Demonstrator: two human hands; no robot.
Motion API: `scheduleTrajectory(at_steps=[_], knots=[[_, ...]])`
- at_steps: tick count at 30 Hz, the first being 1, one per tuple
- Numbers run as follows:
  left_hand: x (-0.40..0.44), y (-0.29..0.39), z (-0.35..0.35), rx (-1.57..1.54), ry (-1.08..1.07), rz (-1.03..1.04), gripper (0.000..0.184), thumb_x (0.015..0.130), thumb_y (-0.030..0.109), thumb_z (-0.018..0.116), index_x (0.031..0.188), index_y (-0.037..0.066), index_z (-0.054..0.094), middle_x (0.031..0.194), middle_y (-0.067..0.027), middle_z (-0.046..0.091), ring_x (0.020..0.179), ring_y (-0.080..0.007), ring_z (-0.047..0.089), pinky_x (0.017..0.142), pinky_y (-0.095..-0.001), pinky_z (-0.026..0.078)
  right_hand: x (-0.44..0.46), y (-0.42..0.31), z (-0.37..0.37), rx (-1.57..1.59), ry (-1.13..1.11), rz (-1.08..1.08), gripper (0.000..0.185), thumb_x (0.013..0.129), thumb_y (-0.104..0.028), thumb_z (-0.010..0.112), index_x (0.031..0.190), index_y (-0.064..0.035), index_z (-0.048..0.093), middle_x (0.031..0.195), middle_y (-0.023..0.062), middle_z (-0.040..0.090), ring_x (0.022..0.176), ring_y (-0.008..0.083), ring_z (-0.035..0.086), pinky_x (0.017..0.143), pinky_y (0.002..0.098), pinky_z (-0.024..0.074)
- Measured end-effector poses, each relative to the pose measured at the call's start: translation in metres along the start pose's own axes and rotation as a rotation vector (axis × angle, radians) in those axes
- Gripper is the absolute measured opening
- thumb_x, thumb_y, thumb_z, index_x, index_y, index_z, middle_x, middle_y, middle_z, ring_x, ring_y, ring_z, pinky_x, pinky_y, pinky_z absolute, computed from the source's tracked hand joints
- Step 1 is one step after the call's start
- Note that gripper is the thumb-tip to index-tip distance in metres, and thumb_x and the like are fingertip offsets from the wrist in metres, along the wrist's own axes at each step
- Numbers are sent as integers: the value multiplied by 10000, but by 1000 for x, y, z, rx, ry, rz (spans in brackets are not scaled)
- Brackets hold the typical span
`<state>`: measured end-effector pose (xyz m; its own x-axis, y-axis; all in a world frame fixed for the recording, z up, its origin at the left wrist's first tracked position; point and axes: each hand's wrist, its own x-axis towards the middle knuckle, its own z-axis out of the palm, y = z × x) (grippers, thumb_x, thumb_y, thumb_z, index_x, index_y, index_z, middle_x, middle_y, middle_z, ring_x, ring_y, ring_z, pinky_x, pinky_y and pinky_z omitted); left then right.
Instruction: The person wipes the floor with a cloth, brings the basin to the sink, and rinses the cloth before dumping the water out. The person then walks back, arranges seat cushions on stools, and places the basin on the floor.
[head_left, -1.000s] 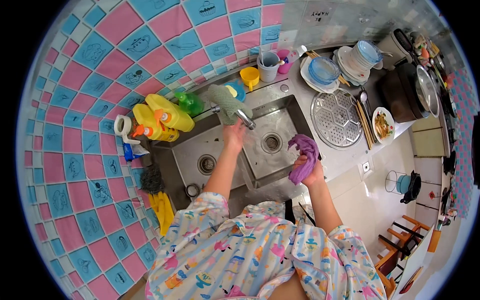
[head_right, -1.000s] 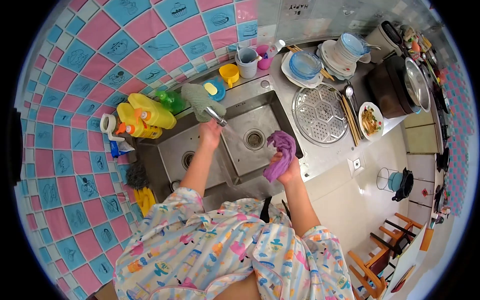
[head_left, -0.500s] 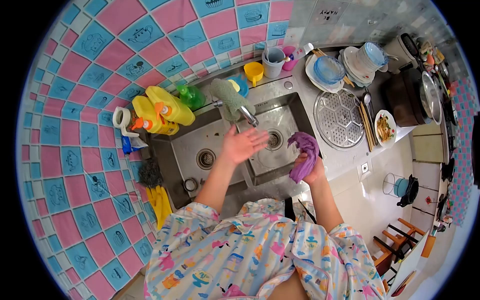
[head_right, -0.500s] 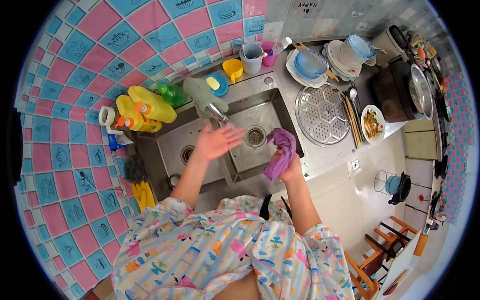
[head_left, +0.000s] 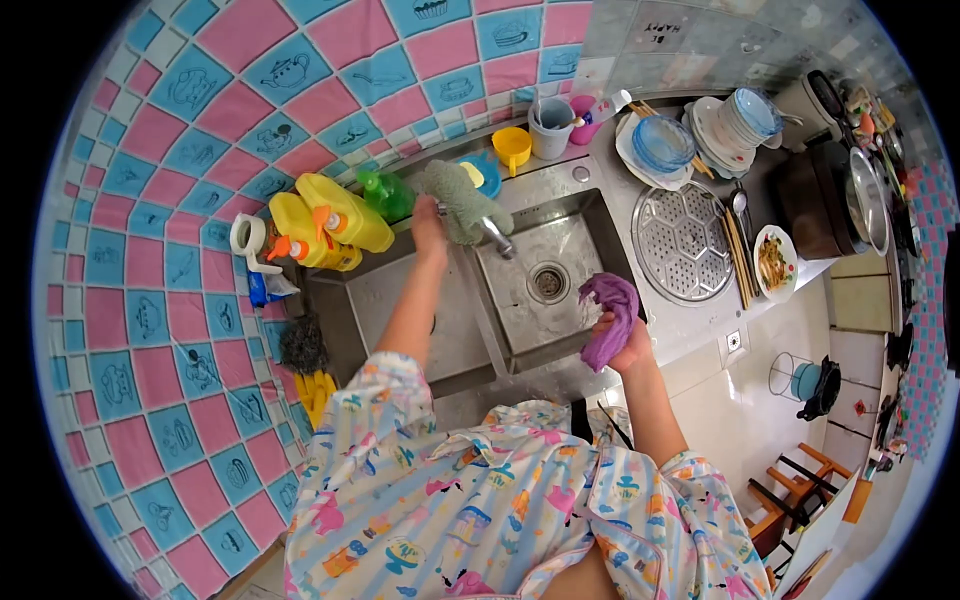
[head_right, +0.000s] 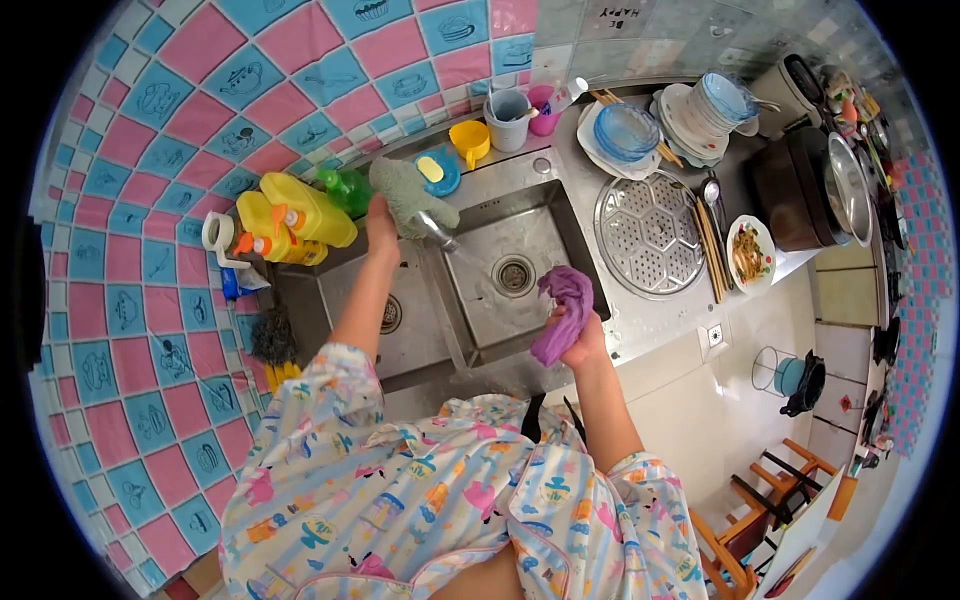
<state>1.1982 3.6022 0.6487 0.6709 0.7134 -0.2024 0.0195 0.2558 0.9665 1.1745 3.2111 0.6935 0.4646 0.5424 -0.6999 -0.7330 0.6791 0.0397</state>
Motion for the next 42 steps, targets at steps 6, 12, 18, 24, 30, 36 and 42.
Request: scheduleTrajectory(at_steps=[6,12,18,24,30,36,42], knots=[[41,8,-1,-629,-355,-127,284,974,194,429,1171,23,541,1133,-73,584,1053,-164,537,918,-304,406,-3,1,14,7,-12,48,191,938,-194,429,917,-82,583,679,73,595,567,190,534,539,304,461],[31,-13,-23,188,-111,112,322,971,193,456,1233,12,506,1184,-92,581,1105,-196,535,946,-309,405,0,1,7,-38,19,26,191,940,-199,423,928,-88,577,672,66,587,561,194,530,534,305,455],[-54,-30,-22,148,-15,238,381,941,180,515,1283,14,507,1271,-132,551,1189,-199,510,999,-297,389,-20,1,19,-210,-4,-32,190,945,-211,419,915,-96,567,672,63,581,591,186,535,547,317,457],[-194,-21,10,10,-491,-677,429,960,411,471,1213,80,573,1063,-75,652,1030,-176,606,873,-335,469,-34,4,37,-542,62,-247,248,963,-230,410,973,-60,591,792,57,624,685,188,577,644,335,493],[-264,22,89,-225,-742,-733,444,951,418,512,1203,54,546,1139,-57,613,1034,-170,595,918,-359,460,-57,2,11,-1022,1,-437,103,847,-99,663,875,-36,587,779,16,607,673,83,541,614,231,439],[-286,19,124,-49,-724,-629,364,899,297,640,1152,45,563,1036,-31,614,945,-139,590,848,-327,479,-127,-27,-4,-1062,148,-764,189,757,-41,731,773,-61,544,687,-14,565,596,62,503,543,210,394],[-332,11,170,-48,-802,-624,224,894,202,649,1045,59,566,967,-24,608,876,-123,599,806,-302,507,-221,-55,-43,-646,96,-899,212,771,40,651,830,-75,482,760,8,571,653,94,552,602,231,456]])
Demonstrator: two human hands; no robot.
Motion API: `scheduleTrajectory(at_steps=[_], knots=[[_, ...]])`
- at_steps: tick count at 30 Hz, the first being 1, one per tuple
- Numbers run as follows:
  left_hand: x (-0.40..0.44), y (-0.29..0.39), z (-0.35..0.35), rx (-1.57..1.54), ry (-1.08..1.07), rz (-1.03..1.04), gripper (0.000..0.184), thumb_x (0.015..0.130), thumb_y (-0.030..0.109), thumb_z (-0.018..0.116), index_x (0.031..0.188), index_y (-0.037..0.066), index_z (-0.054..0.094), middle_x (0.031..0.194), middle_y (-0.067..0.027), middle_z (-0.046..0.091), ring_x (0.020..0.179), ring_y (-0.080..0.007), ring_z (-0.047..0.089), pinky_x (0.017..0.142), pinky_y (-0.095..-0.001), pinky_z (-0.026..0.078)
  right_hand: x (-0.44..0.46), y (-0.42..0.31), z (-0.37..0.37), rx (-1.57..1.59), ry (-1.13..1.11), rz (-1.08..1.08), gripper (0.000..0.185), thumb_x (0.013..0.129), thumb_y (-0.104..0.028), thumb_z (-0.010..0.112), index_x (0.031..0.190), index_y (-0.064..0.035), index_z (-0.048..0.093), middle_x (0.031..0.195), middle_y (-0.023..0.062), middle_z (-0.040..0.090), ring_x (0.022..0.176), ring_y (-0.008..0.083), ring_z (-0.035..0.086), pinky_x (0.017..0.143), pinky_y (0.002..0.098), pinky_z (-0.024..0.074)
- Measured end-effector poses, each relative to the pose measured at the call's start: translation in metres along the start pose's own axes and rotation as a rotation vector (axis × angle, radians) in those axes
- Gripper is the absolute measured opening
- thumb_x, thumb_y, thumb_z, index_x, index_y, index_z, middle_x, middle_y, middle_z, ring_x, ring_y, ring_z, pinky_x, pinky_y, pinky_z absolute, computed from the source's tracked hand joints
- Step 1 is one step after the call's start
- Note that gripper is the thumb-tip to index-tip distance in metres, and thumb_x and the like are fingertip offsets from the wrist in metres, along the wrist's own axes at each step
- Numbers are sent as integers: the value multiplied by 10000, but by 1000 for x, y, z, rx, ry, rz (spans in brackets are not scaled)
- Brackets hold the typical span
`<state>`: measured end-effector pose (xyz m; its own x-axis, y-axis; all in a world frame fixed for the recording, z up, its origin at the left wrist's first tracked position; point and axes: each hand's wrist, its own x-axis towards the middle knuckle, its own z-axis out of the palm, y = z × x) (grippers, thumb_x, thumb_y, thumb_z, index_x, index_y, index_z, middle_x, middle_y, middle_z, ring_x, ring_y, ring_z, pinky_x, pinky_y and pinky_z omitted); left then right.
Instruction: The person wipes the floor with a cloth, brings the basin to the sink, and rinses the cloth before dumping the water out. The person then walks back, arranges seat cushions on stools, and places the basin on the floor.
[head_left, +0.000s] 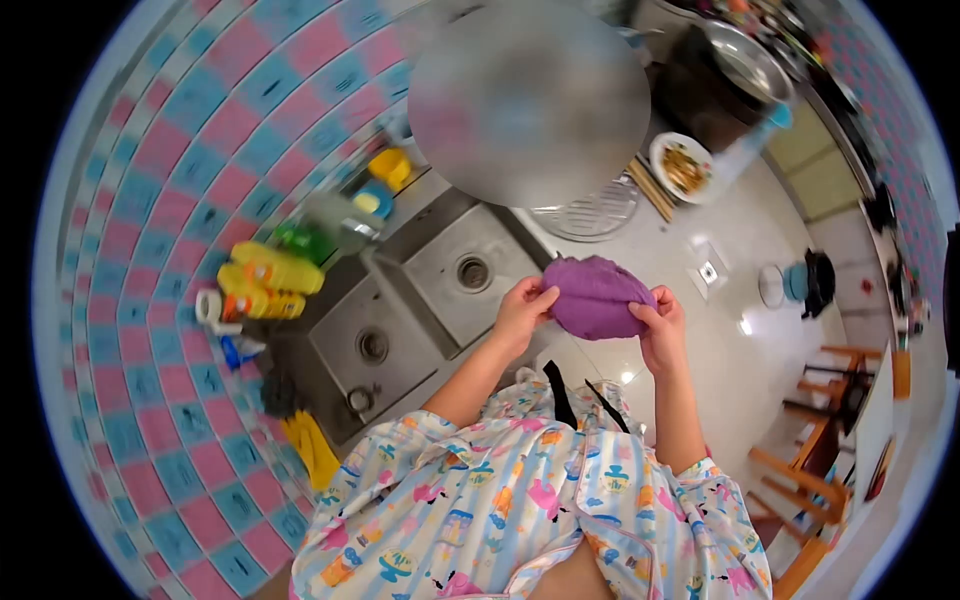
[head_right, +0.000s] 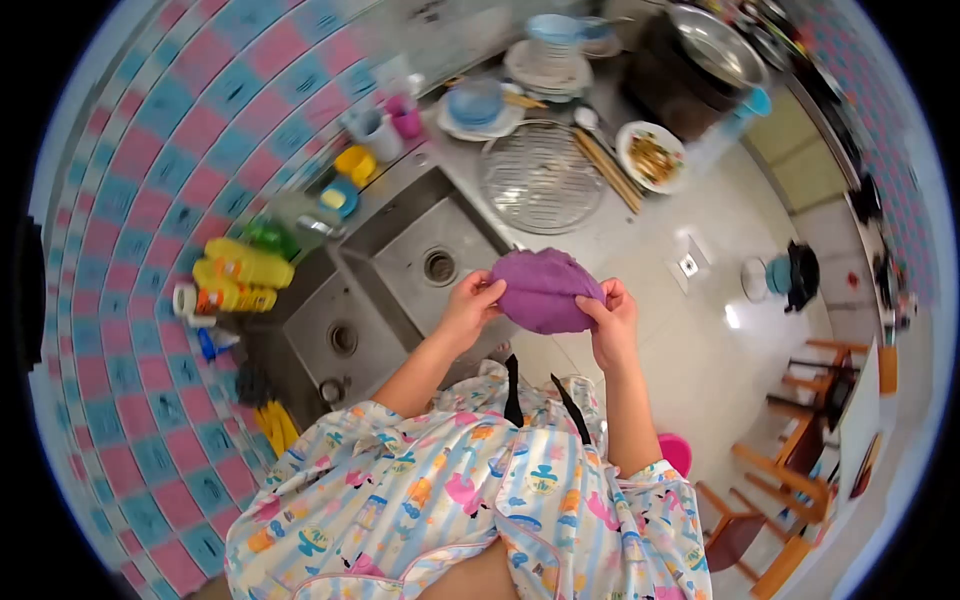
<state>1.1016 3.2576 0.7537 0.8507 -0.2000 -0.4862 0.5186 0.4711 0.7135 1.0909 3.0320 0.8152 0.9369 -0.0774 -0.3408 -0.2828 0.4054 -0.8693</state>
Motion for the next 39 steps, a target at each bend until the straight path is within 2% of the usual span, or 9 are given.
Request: scheduleTrajectory(at_steps=[4,9,15,18,21,24,25,30,39], knots=[[16,-24,51,80,-73,24,151,918,165,611,1011,53,570,955,-30,607,870,-124,601,768,-311,526,-39,-32,-65,191,151,-157,208,793,33,646,886,-69,490,835,34,592,720,109,574,654,248,477],[30,-63,140,808,-128,114,246,854,133,652,1060,33,562,1041,-63,621,1065,-196,575,936,-355,463,-97,-62,-167,205,284,-232,279,806,3,656,1030,-53,500,967,93,642,815,123,613,696,258,485],[-26,-123,345,1158,-959,803,375,807,126,701,1137,32,550,1259,-132,544,1335,-257,363,1025,-396,374,-178,-89,-264,64,275,-209,295,805,-33,664,1054,-42,506,902,76,659,780,114,612,696,249,483],[-20,-185,417,1219,-1468,874,345,788,134,732,1082,38,580,1141,-122,609,1188,-234,508,952,-371,427,-227,-100,-322,68,318,-233,289,800,-44,670,1049,-35,524,903,79,658,786,108,607,699,249,487],[-62,-207,496,1321,-1532,151,245,783,127,728,948,26,579,846,-81,629,904,-199,631,715,-354,505,-282,-110,-386,-110,401,-254,306,788,-50,683,1058,-22,540,911,79,659,793,107,606,712,246,491],[-78,-250,544,1255,-1614,254,199,783,103,730,857,36,557,687,-24,565,688,-122,589,596,-294,479,-335,-106,-454,-388,500,-198,278,743,-163,740,922,0,602,794,89,645,702,146,585,664,286,475],[-88,-253,563,1210,-1465,-97,202,790,79,738,864,54,552,755,25,543,727,-73,520,648,-232,444,-353,-103,-481,-580,530,-91,282,733,-195,748,875,3,607,758,98,631,677,161,574,649,302,468],[-80,-296,640,1222,-1458,217,250,772,57,748,797,62,500,747,31,525,682,-65,486,601,-226,427,-425,-59,-573,-829,736,68,334,704,-266,762,743,18,592,651,123,558,607,197,527,600,341,437],[-34,-361,727,1327,-1508,232,224,727,-11,717,820,37,519,758,6,549,685,-79,506,619,-237,428,-452,-103,-643,-221,1160,-257,130,811,-62,674,848,-5,563,756,-15,574,702,72,510,641,239,427]])
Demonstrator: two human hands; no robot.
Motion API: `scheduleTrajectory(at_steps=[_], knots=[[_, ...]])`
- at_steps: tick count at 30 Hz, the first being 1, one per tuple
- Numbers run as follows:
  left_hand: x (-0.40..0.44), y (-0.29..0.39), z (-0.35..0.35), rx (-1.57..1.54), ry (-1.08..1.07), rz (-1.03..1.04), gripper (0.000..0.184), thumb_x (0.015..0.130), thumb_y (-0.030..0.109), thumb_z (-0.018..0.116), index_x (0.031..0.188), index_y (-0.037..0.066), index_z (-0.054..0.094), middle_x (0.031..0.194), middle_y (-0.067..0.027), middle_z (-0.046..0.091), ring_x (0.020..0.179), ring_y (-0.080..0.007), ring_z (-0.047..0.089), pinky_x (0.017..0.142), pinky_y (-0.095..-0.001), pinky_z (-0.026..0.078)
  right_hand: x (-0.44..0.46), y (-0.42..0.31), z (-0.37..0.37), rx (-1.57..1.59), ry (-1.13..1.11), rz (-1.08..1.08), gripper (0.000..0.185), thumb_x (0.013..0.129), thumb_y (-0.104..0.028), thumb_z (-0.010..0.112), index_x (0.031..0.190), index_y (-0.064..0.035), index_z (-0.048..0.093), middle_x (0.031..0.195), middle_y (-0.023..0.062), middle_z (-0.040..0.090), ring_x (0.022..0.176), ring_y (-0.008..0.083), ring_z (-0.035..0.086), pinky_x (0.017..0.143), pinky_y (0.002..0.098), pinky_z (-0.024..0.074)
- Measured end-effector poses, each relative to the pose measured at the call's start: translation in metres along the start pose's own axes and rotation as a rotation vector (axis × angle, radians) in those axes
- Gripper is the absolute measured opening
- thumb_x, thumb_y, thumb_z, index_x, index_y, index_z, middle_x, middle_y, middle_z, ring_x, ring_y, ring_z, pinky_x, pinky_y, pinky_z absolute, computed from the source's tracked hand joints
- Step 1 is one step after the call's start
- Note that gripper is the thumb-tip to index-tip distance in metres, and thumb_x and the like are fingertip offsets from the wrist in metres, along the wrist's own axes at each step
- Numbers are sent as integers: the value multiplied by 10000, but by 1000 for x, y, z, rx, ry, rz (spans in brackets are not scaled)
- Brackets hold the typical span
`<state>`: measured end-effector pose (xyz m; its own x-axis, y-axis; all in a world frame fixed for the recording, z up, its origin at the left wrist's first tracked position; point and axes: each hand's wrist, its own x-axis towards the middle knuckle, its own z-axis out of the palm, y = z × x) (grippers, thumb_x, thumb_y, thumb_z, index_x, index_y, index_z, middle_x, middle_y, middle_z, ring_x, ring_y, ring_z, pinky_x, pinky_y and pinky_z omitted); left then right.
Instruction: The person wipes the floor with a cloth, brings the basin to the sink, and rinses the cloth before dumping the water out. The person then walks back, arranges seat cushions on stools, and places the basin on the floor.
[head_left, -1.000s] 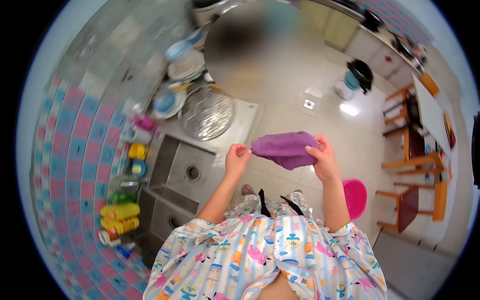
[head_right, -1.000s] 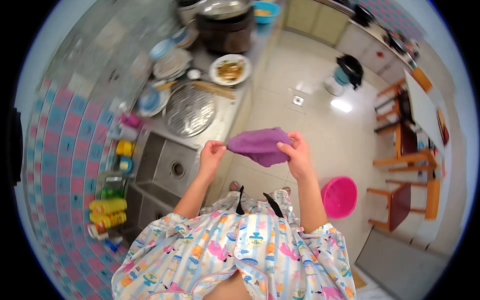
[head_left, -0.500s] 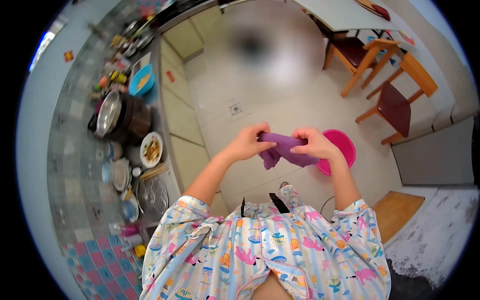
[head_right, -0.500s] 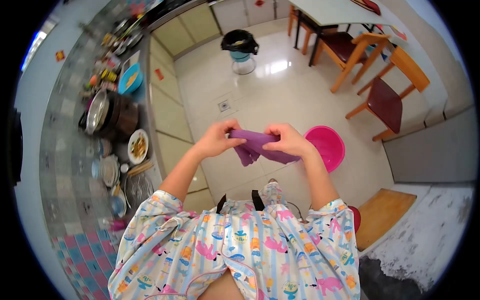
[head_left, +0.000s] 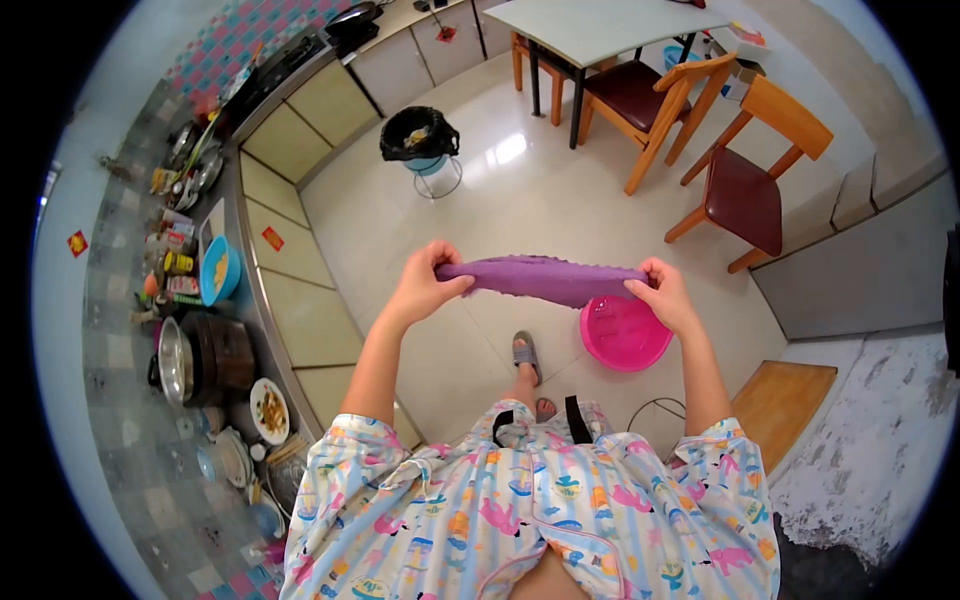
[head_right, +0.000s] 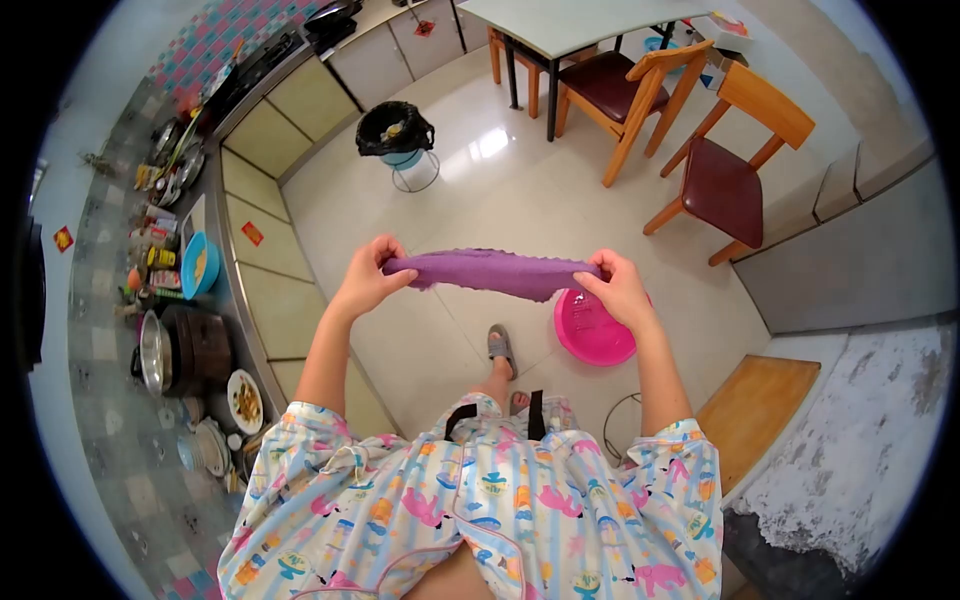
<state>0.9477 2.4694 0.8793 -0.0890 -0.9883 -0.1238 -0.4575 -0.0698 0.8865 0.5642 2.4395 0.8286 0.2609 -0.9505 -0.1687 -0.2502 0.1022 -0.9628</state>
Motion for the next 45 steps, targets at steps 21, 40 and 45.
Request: scheduleTrajectory(at_steps=[21,40,45], knots=[[212,43,57,84,61,233,150,793,-8,669,844,14,530,703,-58,570,612,-141,557,576,-269,450,78,-14,-135,-142,551,-115,102,843,-62,659,893,25,647,749,-4,615,700,68,541,652,223,451],[217,-18,327,-25,-259,-225,32,889,-28,523,897,3,524,717,-56,605,538,-117,574,462,-249,451,-24,229,-289,-525,352,218,117,847,-146,607,921,-70,656,881,134,665,729,330,620,682,414,492],[203,-72,362,330,-405,-84,298,684,51,738,918,18,556,762,-114,620,719,-233,621,647,-358,502,-25,292,-273,-357,302,484,123,857,-139,603,930,-46,633,741,129,652,722,272,641,659,385,491]])
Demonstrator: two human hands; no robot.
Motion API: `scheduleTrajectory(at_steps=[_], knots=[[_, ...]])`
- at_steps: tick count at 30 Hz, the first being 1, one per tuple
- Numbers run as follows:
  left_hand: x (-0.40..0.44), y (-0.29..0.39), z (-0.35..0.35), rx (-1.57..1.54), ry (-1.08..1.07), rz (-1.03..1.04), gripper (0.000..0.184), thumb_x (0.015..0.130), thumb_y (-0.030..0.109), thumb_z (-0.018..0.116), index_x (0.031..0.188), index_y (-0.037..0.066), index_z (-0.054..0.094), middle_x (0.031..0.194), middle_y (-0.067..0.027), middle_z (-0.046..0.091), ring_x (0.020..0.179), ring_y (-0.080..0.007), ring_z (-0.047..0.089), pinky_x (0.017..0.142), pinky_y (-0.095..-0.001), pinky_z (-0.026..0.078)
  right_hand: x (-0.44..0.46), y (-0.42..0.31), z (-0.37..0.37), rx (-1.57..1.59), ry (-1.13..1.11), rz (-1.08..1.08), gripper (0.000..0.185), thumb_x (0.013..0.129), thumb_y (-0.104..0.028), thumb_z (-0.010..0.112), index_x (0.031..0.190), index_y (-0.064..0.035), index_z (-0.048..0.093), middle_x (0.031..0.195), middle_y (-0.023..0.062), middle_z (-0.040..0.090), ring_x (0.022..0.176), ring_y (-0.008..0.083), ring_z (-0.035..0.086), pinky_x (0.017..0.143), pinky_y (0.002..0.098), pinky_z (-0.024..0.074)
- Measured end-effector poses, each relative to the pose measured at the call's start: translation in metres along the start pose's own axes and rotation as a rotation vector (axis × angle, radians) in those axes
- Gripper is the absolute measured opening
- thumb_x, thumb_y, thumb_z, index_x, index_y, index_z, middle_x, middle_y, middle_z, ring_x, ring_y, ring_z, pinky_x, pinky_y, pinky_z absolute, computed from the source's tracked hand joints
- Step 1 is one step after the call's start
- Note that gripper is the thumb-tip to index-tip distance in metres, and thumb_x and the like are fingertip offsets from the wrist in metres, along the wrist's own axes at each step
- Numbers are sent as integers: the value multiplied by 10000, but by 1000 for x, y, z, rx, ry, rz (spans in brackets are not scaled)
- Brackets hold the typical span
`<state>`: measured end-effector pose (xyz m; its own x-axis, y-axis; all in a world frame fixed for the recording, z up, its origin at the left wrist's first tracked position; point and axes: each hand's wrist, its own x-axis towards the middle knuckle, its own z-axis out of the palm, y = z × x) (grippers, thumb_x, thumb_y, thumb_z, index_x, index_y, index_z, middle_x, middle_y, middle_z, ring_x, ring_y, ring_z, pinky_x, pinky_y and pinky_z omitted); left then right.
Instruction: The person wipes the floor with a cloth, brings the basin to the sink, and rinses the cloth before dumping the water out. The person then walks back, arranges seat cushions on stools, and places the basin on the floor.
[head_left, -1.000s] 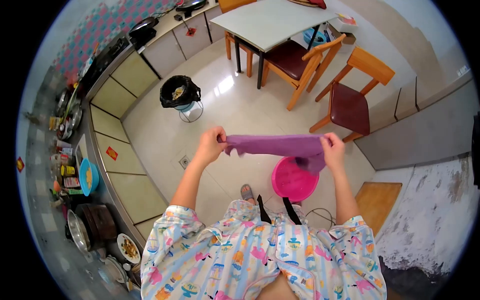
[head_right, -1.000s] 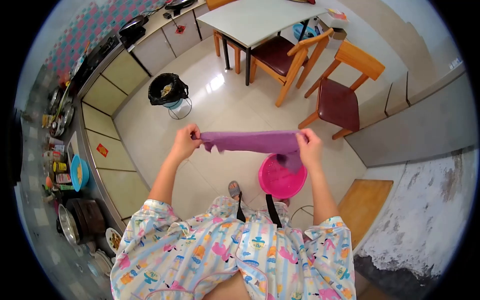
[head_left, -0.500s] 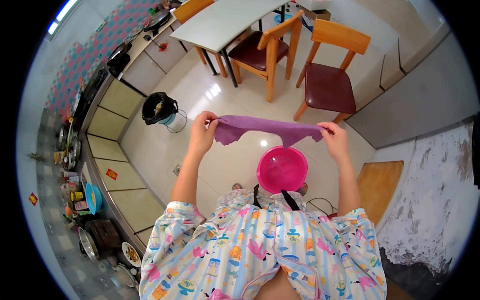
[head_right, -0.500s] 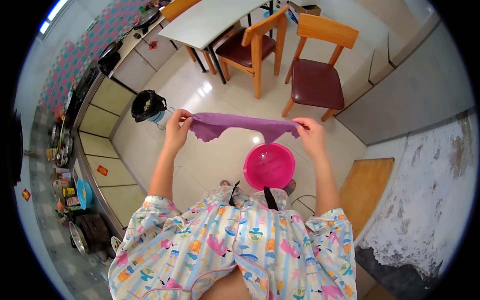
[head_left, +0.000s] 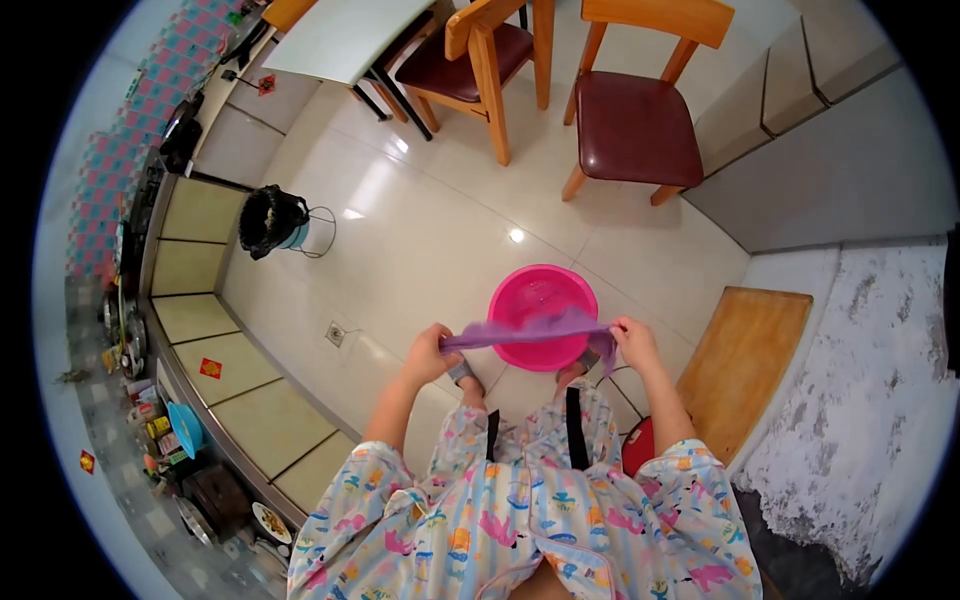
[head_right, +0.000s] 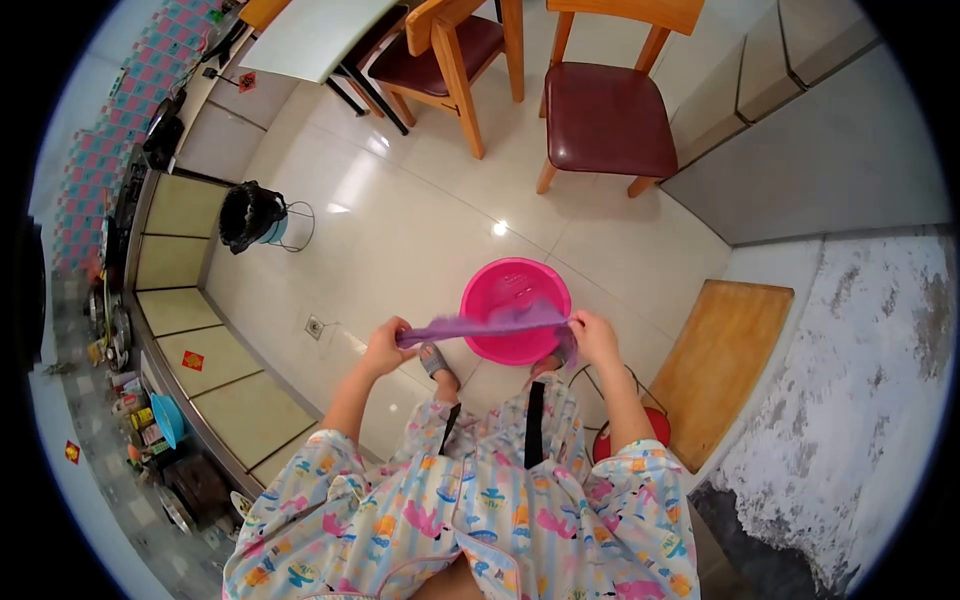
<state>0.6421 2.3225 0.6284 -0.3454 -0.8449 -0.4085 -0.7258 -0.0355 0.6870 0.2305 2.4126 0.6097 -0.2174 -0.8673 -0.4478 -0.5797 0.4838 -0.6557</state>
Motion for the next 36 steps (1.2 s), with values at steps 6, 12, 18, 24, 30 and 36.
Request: scheduleTrajectory(at_steps=[6,12,18,24,30,36], knots=[[56,-58,55,274,55,-127,168,753,60,607,910,42,548,820,-165,623,806,-348,604,702,-436,487,63,62,76,19,20,-34,114,858,-98,610,913,-3,636,734,120,653,703,195,645,635,314,498],[124,-116,82,386,282,-52,136,841,51,497,957,77,563,850,-147,624,833,-338,605,701,-438,487,137,85,128,131,228,-180,123,848,-68,604,935,-3,660,953,151,666,811,271,652,733,356,512],[151,-161,129,379,352,-8,166,864,53,520,1022,64,567,964,-134,652,904,-328,620,757,-422,505,169,104,160,57,333,-267,150,856,-60,583,974,-8,659,1140,170,606,1041,327,586,914,376,464],[147,-251,249,354,136,-144,222,864,25,468,1071,49,543,1331,-161,510,1231,-333,479,962,-438,435,187,209,235,-108,224,-132,237,843,-71,589,1069,-35,650,1252,178,551,1122,359,529,960,402,443],[126,-294,326,355,-370,-607,707,825,329,664,1408,70,359,1349,-199,480,1285,-328,435,1029,-414,376,185,312,303,-452,-93,199,610,807,-159,644,1373,-69,434,1362,259,444,1203,390,475,1037,410,383],[124,-327,376,-110,-244,-740,808,808,279,711,1441,17,282,1240,-184,565,1189,-263,525,964,-342,411,200,379,343,434,203,879,707,792,-76,618,1421,-16,301,1315,228,494,1177,346,507,1019,430,392]])
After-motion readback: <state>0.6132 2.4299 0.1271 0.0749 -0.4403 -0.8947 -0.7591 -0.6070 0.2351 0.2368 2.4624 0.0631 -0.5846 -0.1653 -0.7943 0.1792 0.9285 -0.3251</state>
